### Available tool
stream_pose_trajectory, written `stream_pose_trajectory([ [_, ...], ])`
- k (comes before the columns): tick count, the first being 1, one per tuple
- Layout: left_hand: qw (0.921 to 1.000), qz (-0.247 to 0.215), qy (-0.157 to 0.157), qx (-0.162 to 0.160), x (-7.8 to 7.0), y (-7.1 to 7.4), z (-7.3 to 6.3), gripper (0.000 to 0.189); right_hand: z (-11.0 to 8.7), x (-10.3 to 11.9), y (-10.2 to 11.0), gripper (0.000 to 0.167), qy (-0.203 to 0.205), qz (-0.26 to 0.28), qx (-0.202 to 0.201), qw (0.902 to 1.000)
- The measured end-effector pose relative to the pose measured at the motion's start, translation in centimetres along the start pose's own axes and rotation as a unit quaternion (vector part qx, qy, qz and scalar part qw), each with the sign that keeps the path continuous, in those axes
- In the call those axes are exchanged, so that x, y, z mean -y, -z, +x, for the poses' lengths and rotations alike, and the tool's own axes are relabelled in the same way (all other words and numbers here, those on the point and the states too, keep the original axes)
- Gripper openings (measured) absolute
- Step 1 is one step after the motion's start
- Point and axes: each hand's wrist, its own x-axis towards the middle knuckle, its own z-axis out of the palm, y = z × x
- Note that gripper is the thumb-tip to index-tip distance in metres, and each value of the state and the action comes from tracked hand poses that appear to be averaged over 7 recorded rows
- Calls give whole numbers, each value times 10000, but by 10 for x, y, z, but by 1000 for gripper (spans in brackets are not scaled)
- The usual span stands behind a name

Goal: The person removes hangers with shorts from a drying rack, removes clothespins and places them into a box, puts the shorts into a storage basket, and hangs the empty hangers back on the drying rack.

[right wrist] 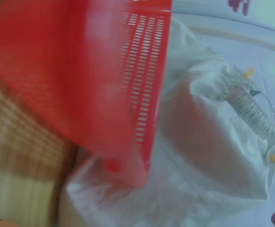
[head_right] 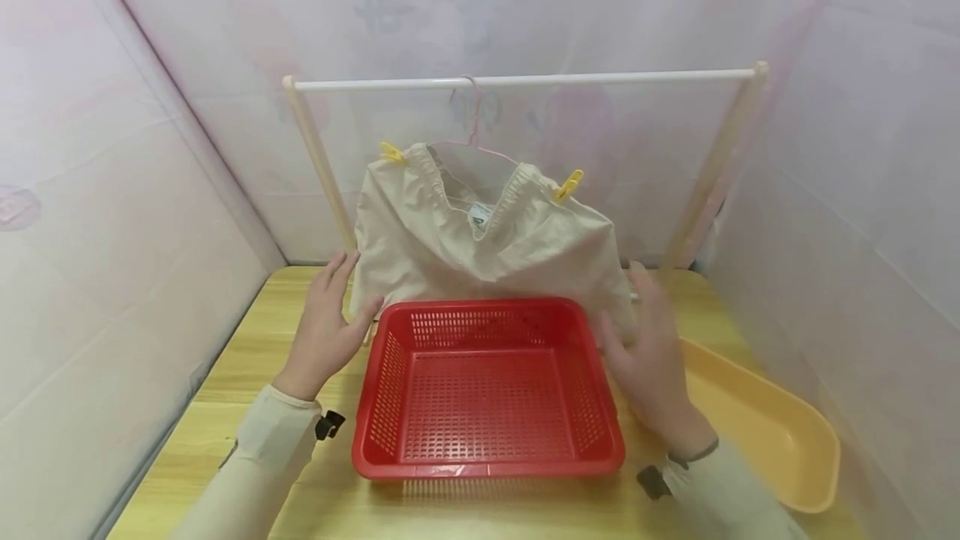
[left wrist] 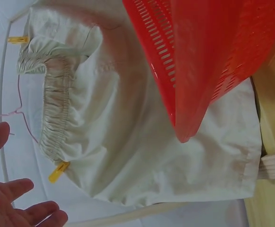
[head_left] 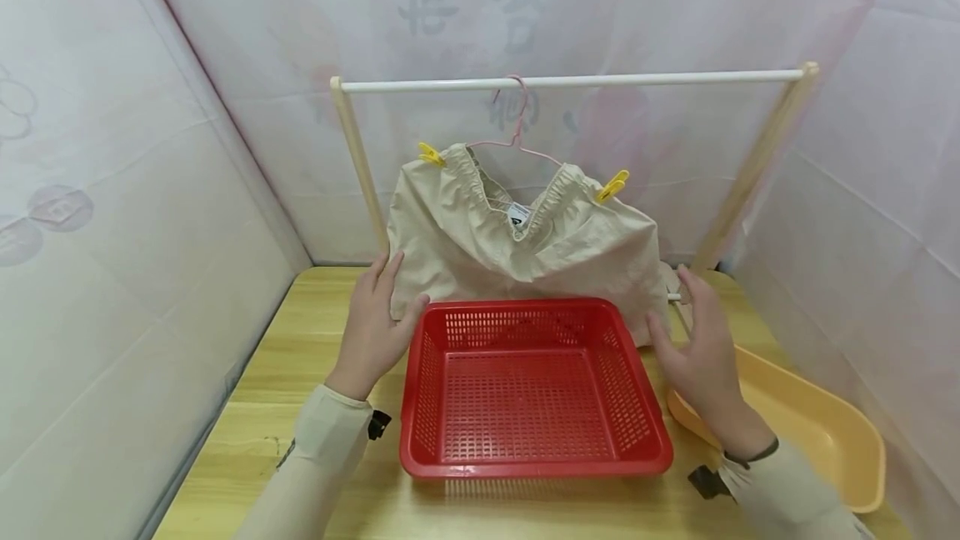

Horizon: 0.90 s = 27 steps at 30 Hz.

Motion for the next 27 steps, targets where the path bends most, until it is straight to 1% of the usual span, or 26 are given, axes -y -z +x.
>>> stream_pose_trajectory([
  [2, 9999, -138, 66, 36, 1, -1, 0, 74, 8, 2, -1, 69, -12, 196, -160, 9997],
  [5, 9990, -414, 147, 117, 3, -3, 0, 73, 20, 3, -3, 67, -188, 583, -261, 9978],
  [8, 9974, -639, 234, 230, 6, -6, 1, 72, 29, 1, -7, 67, -360, 833, -367, 9952],
  [12, 9961, -718, 349, 365, 10, -6, 1, 73, 40, -6, -13, 67, -342, 923, -497, 9939],
  [15, 9957, -742, 395, 377, 12, -4, 4, 74, 49, -8, -17, 67, -349, 986, -476, 9934],
  [17, 9953, -806, 411, 332, 12, -2, 7, 74, 56, -10, -19, 68, -532, 1156, -404, 9910],
  [19, 9946, -909, 408, 294, 12, -1, 10, 74, 63, -12, -20, 68, -838, 1388, -370, 9861],
  [22, 9936, -1013, 384, 329, 11, 1, 13, 74, 74, -20, -20, 68, -1446, 1830, -389, 9716],
  [24, 9933, -1016, 408, 378, 12, 0, 14, 73, 81, -27, -21, 67, -1769, 2043, -373, 9621],
  [26, 9932, -993, 449, 413, 15, -1, 13, 73, 86, -32, -23, 67, -2017, 2081, -247, 9568],
  [27, 9932, -975, 478, 415, 16, -1, 13, 73, 89, -34, -24, 67, -2066, 2087, -164, 9558],
])
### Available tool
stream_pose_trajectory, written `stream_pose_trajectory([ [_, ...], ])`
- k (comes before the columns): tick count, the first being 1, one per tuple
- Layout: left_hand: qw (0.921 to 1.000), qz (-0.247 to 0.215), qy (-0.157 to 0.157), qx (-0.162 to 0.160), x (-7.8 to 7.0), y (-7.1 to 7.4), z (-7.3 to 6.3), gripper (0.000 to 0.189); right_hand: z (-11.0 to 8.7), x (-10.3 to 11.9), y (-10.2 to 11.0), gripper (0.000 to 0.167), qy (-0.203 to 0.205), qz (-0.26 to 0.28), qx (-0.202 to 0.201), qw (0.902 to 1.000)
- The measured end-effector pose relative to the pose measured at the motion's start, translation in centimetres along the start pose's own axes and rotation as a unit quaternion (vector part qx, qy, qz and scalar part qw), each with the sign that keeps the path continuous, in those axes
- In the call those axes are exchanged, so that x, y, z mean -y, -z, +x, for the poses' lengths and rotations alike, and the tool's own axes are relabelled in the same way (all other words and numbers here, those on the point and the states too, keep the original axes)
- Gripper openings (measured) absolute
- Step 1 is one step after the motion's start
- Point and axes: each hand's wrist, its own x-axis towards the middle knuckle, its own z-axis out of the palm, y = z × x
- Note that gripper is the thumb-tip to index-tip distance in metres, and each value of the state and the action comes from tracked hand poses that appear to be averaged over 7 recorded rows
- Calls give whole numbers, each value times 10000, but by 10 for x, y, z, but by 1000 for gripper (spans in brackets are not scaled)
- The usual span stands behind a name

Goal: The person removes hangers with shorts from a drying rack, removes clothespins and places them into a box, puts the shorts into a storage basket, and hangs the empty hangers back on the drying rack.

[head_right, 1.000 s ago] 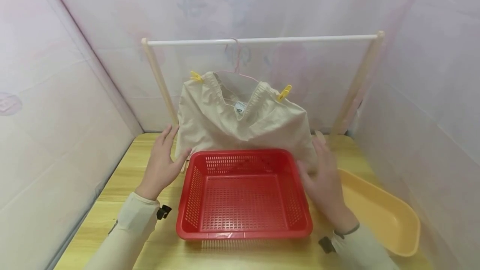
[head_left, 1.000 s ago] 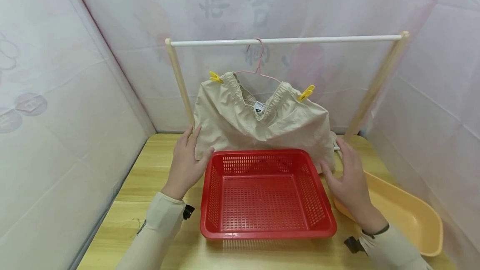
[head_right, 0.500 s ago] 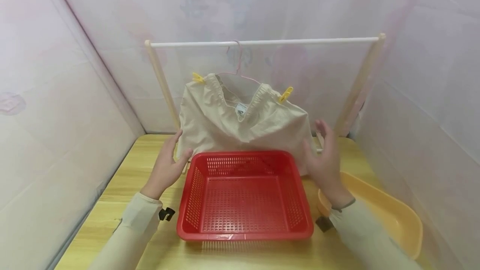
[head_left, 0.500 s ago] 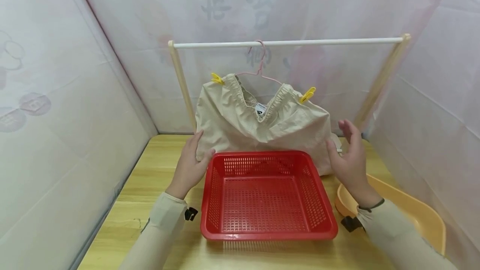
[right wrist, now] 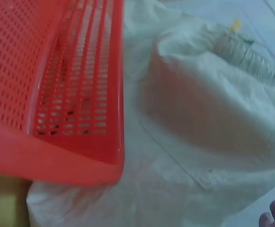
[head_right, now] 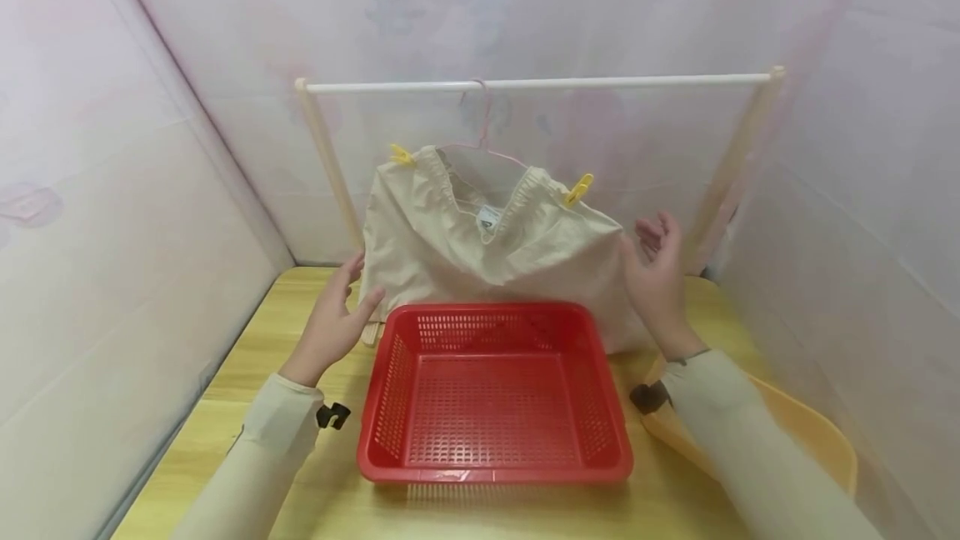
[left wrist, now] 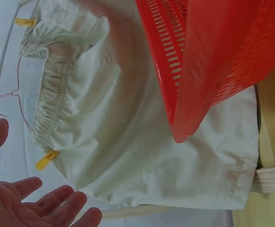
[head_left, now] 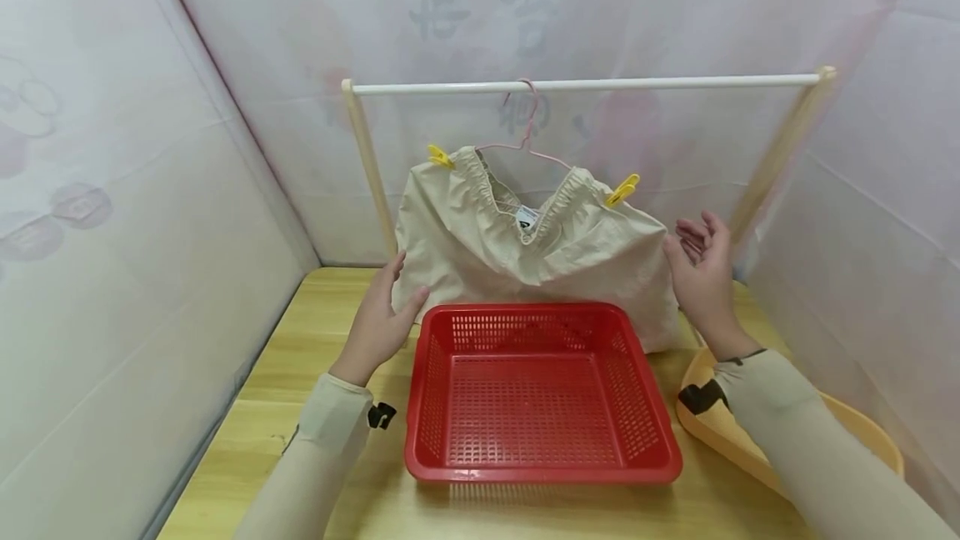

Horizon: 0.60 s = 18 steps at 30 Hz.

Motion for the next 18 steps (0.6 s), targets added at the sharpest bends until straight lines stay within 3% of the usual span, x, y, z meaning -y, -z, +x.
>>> stream_pose_trajectory([
  [2, 10000, -30, 65, 63, 3, -2, 2, 72, 6, -2, 0, 69, -165, -19, 104, 9998],
  [4, 9998, -75, 102, 142, 5, -4, 3, 73, 12, -1, 0, 74, -519, 484, 176, 9973],
  [6, 9996, -112, 155, 219, 6, -6, 4, 73, 19, 0, -2, 78, -942, 1201, 196, 9881],
  [9, 9993, -145, 217, 276, 8, -8, 5, 73, 27, 1, -2, 82, -1384, 1316, 472, 9805],
  [12, 9991, -158, 239, 299, 9, -11, 5, 74, 32, 3, -5, 74, -847, -3, 1023, 9911],
  [15, 9991, -171, 224, 306, 10, -14, 6, 74, 35, 8, -13, 65, -41, -988, 1237, 9874],
  [18, 9992, -224, 207, 264, 10, -18, 9, 73, 39, 14, -25, 57, 408, -1440, 1123, 9823],
])
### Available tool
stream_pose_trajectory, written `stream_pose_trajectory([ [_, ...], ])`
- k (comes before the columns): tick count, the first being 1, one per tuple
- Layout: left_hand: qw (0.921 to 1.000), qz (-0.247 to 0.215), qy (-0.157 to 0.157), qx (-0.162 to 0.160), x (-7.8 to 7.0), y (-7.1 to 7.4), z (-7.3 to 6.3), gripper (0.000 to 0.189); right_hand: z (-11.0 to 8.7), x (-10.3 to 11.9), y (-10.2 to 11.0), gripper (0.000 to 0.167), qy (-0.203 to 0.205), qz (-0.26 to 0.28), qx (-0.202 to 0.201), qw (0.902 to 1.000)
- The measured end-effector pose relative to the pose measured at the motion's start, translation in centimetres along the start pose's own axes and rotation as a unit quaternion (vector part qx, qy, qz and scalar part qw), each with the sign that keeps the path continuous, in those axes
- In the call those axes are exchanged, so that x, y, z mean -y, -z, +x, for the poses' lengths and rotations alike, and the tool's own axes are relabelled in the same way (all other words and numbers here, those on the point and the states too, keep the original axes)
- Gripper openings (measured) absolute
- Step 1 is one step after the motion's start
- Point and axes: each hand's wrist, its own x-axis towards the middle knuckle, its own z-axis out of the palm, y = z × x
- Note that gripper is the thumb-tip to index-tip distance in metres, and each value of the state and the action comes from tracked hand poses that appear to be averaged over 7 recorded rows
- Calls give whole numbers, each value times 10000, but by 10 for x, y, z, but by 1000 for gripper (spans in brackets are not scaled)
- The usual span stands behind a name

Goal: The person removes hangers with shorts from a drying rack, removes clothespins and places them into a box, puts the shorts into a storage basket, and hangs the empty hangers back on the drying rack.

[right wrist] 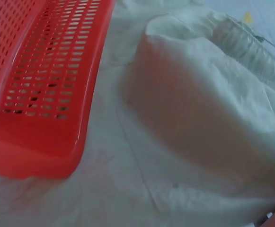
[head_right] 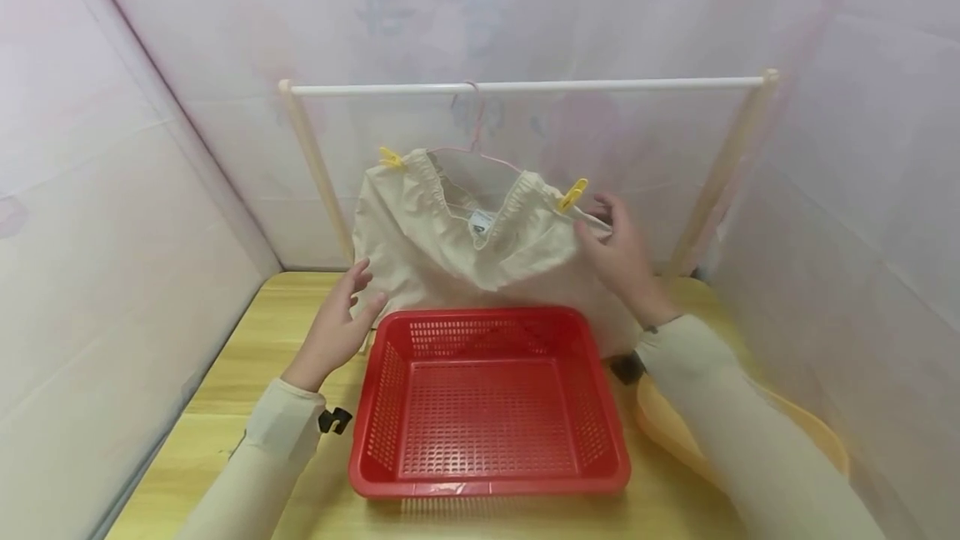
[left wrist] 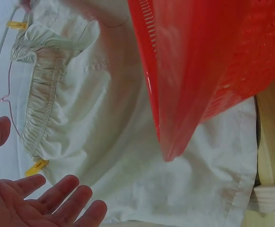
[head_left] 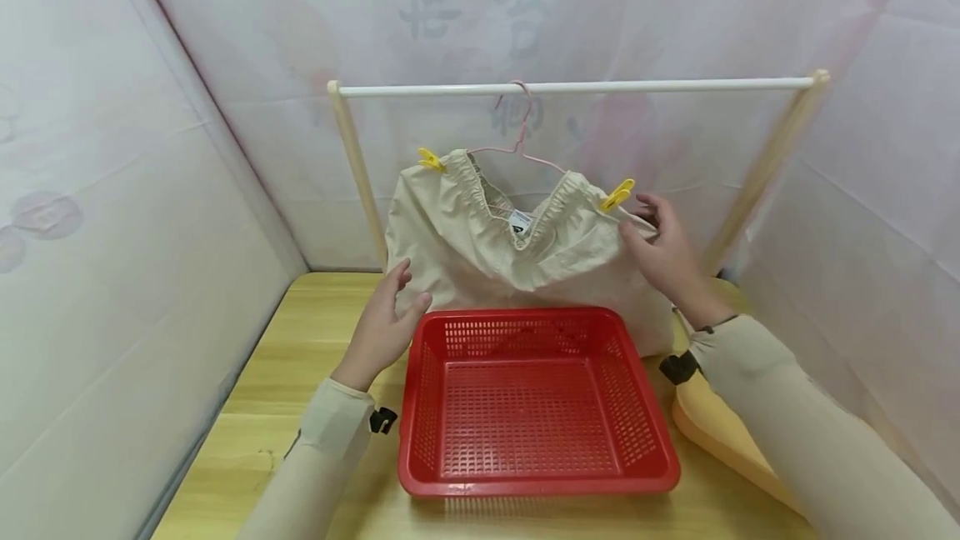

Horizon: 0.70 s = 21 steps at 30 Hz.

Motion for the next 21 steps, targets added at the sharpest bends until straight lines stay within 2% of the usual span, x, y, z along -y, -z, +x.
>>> stream_pose_trajectory([
  [3, 10000, -54, -39, 25, 2, -1, 2, 72, 4, 8, -10, 44, 284, -357, -310, 9985],
  [5, 9999, -58, -70, 50, 3, -1, 2, 72, 6, 9, -14, 35, 597, -688, -664, 9936],
  [9, 9999, 94, -92, 87, 4, 1, 3, 73, 11, 5, -18, 27, 1281, -1564, -1288, 9708],
  [11, 9998, 146, -69, 109, 4, 2, 4, 74, 14, 2, -19, 25, 1512, -1825, -1435, 9608],
  [12, 9998, 155, -71, 120, 5, 3, 4, 74, 15, 0, -20, 24, 1562, -1858, -1448, 9592],
  [17, 9998, 83, -60, 151, 9, 8, 5, 73, 18, -5, -27, 21, 1468, -1669, -1316, 9661],
  [21, 9997, 81, -7, 232, 14, 11, 4, 73, 16, -5, -33, 22, 1372, -1715, -1339, 9664],
])
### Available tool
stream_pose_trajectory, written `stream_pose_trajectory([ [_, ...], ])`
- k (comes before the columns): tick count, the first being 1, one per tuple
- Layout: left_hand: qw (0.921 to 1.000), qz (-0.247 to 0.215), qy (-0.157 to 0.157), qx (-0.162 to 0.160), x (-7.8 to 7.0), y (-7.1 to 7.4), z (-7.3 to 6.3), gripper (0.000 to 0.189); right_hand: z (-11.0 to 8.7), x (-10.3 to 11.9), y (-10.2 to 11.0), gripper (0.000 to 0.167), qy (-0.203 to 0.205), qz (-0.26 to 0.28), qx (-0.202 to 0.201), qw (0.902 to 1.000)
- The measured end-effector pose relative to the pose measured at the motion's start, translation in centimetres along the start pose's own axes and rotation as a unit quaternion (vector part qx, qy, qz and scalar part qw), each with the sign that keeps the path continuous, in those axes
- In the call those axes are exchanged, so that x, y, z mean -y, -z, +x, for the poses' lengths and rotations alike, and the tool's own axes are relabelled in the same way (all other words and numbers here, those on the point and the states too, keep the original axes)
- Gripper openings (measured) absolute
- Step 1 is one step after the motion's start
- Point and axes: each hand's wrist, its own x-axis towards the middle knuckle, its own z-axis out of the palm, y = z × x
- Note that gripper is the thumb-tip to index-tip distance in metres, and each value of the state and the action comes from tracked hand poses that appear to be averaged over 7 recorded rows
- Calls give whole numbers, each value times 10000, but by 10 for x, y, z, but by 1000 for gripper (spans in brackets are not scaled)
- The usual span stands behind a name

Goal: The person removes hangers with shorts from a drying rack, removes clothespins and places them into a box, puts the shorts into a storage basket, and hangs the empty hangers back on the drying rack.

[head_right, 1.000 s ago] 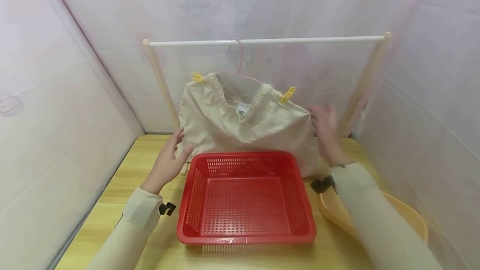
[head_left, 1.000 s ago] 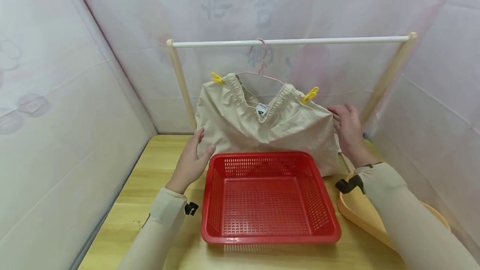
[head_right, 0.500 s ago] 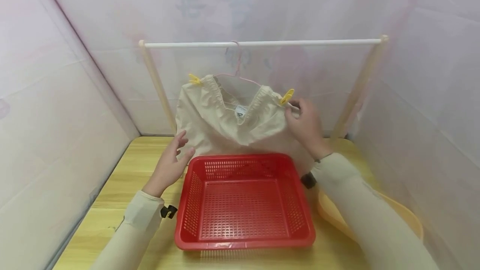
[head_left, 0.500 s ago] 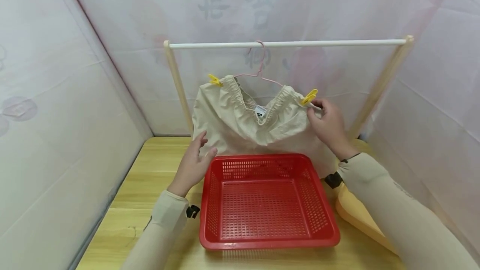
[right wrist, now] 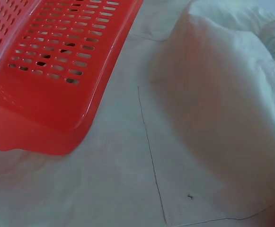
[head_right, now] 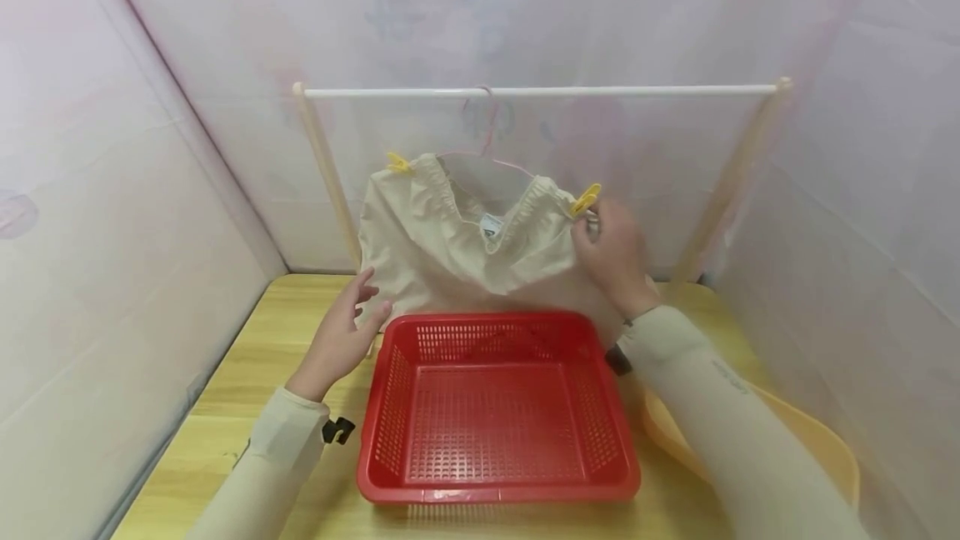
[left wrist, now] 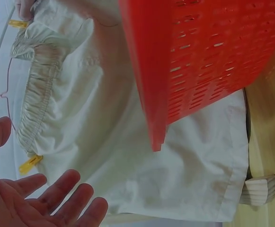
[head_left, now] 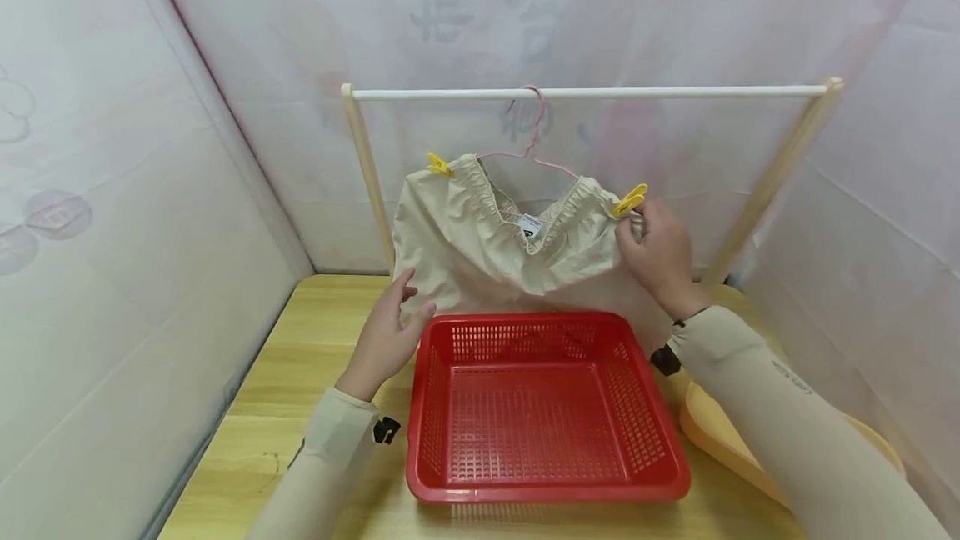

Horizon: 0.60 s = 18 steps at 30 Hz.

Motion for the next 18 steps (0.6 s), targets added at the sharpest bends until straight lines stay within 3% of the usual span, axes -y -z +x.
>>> stream_pose_trajectory([
  [8, 10000, -42, -68, -39, 3, -1, 1, 71, -1, 2, -2, 28, 299, -271, -183, 9990],
  [18, 9999, -98, 29, -40, 8, -2, 0, 73, 1, 8, -3, 27, 169, -297, -286, 9990],
])
